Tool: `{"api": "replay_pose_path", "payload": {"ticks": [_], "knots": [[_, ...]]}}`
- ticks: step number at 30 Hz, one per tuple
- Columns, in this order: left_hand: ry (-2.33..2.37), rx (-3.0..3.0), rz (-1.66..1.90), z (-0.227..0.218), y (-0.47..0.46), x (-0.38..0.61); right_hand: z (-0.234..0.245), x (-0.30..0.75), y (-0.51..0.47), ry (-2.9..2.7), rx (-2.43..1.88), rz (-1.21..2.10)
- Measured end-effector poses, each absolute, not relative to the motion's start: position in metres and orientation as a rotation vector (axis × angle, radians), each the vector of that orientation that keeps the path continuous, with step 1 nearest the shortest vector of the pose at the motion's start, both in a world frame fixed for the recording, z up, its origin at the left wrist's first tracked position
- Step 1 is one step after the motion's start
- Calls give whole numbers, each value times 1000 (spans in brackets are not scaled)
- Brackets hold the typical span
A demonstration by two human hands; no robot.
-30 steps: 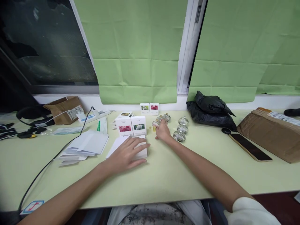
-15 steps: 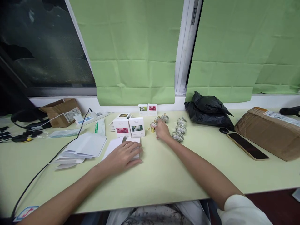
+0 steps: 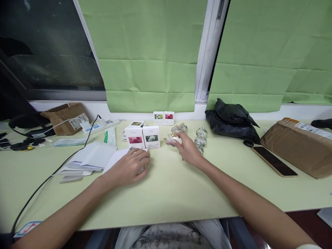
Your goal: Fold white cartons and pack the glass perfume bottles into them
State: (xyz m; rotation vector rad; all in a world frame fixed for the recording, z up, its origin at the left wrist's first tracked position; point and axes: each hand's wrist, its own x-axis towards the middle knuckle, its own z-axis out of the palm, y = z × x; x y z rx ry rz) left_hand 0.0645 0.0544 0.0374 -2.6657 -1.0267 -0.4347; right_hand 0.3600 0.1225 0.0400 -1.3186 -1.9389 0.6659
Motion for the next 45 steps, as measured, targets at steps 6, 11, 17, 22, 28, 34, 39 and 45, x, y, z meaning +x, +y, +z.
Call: {"api": "replay_pose_path", "payload": {"ticks": [6,11,17,22,28,34,39,45], "knots": [[-816,-2810,-1278,28,32,91,13,364,89,-2060,-1181,713],[-1248,-3155,-1153,11,13,122,8,367,83,-2105,-1072,847],[-1624,-2986,-1129,-2,18,127,1,372,86,-2063,-1010,995],[-1520,-2877,-1302,-9,20,132,-1,371,85,-2026,-983,1072],[-1544,-2852,-1284,-14,24,133,19,379,80,-2179,-1002,1044],[-1576,-2922,-1240,-9,25,133,57,370,117,-2131,-1061,706],[-1602,-2946,-1209,-8,23,131,55,330,173,-2335,-1171,288],[-1521,-2941,-1179,-10,23,129,32,293,201,-2441,-1285,106]]}}
